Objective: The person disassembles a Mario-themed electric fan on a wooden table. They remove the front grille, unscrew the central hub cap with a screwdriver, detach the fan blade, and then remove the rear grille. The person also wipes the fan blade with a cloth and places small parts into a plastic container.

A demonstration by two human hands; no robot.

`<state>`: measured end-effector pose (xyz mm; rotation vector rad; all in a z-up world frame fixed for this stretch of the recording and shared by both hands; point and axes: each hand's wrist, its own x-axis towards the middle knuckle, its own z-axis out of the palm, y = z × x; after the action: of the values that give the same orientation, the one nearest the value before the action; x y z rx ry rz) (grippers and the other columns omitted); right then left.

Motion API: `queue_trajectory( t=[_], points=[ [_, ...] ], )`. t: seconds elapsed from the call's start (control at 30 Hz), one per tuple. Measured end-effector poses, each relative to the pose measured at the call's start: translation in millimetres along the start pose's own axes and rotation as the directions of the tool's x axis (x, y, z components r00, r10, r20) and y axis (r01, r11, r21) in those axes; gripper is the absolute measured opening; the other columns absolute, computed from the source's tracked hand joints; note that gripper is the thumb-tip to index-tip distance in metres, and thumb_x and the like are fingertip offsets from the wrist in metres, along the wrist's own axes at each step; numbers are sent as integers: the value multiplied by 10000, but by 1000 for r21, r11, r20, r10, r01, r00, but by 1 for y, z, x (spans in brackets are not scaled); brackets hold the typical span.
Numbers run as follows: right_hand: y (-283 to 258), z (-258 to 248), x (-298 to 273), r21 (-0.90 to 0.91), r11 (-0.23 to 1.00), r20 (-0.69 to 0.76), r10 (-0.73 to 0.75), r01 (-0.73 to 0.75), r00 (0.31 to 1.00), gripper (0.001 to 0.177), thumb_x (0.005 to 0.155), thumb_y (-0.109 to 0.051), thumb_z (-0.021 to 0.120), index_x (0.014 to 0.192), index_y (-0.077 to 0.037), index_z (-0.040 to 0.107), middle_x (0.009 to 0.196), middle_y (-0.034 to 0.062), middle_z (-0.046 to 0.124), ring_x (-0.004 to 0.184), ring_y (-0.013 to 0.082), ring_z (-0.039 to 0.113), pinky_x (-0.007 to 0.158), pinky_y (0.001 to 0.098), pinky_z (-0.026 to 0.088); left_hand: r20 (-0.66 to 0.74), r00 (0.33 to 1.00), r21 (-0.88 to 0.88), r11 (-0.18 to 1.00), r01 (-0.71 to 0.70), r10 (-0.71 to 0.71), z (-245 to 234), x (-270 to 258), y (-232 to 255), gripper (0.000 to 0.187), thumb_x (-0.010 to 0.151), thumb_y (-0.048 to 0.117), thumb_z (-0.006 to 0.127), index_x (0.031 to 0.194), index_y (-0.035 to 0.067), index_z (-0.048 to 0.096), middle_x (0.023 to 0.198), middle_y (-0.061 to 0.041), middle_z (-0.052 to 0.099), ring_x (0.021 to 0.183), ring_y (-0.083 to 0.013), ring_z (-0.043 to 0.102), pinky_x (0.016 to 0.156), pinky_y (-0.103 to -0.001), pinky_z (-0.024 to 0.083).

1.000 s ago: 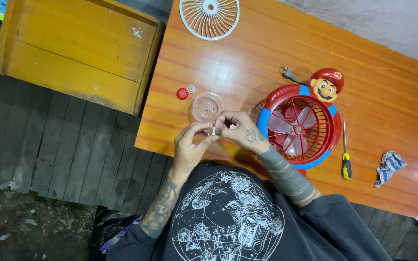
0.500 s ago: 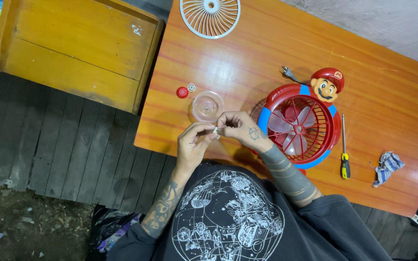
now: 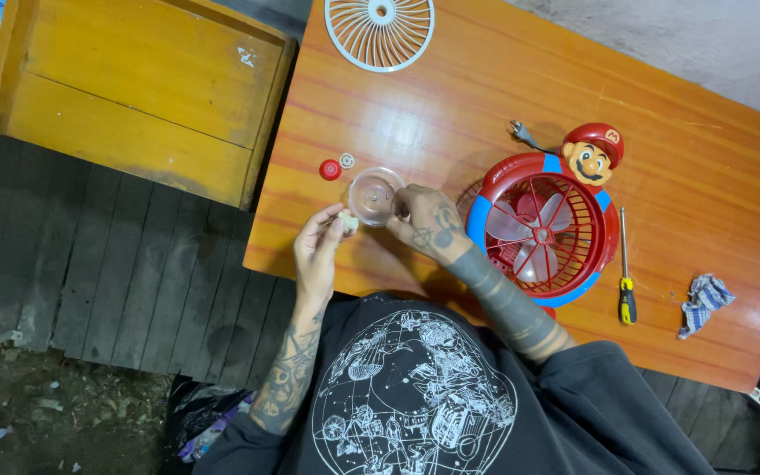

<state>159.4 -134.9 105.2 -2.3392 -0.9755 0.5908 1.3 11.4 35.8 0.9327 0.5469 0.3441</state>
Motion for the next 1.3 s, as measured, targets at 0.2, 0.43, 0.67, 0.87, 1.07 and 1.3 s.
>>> queue_trajectory(
  t=[0.2, 0.43, 0.67, 0.87, 1.07, 1.3],
  points=[
    [10, 19, 12, -196, 979, -48, -68, 58, 997, 152, 799, -211, 718, 839, -64, 720, 813, 134, 689, 790, 347, 673, 748, 484, 508, 31, 996, -192, 978, 82, -78, -10, 1, 1, 229, 1058, 96, 580, 1229, -51, 618, 1185, -139, 696, 1070, -196, 690, 980, -367, 570],
    [7, -10, 3, 59, 997, -67, -53, 57, 996, 147, 880, -162, 674, 945, -32, 693, 863, 139, 669, 771, 303, 670, 714, 415, 535, 88, 992, -248, 962, 111, -92, -7, -1, 2, 209, 1061, 103, 554, 1216, -34, 588, 1166, -140, 691, 1101, -235, 708, 970, -366, 576],
    [-31, -52, -46, 279, 931, -189, -186, 234, 964, 317, 896, -117, 665, 1198, -21, 663, 1074, 124, 695, 957, 240, 685, 870, 348, 548, 243, 954, -242, 942, 234, -175, 28, -2, -2, 253, 1062, 164, 531, 1239, -5, 592, 1101, -139, 702, 1027, -230, 719, 879, -351, 581],
    [-35, -70, -91, 204, 945, -288, -191, 255, 938, 375, 861, -159, 738, 1206, -29, 672, 1121, 149, 650, 1032, 307, 645, 867, 381, 526, 417, 887, -169, 942, 289, -197, 73, -10, -7, 275, 1078, 194, 545, 1246, -13, 610, 1087, -107, 698, 999, -199, 708, 905, -363, 588],
    [-15, -74, -132, 188, 949, -397, -161, 251, 904, 304, 862, -140, 718, 1154, -52, 707, 1108, 140, 667, 1054, 302, 666, 910, 390, 537, 474, 851, -103, 945, 310, -228, 101, -33, -23, 215, 1027, 145, 618, 1194, 10, 602, 1068, -95, 705, 979, -171, 706, 911, -352, 588],
    [2, -87, -143, 172, 958, -211, -192, 229, 959, 222, 884, -147, 700, 1091, -66, 711, 1008, 118, 713, 933, 292, 712, 831, 388, 561, 420, 893, 18, 985, 171, -163, 106, -54, -43, 245, 999, 117, 662, 1204, -7, 608, 1098, -121, 718, 999, -160, 699, 916, -312, 555]
  ],
)
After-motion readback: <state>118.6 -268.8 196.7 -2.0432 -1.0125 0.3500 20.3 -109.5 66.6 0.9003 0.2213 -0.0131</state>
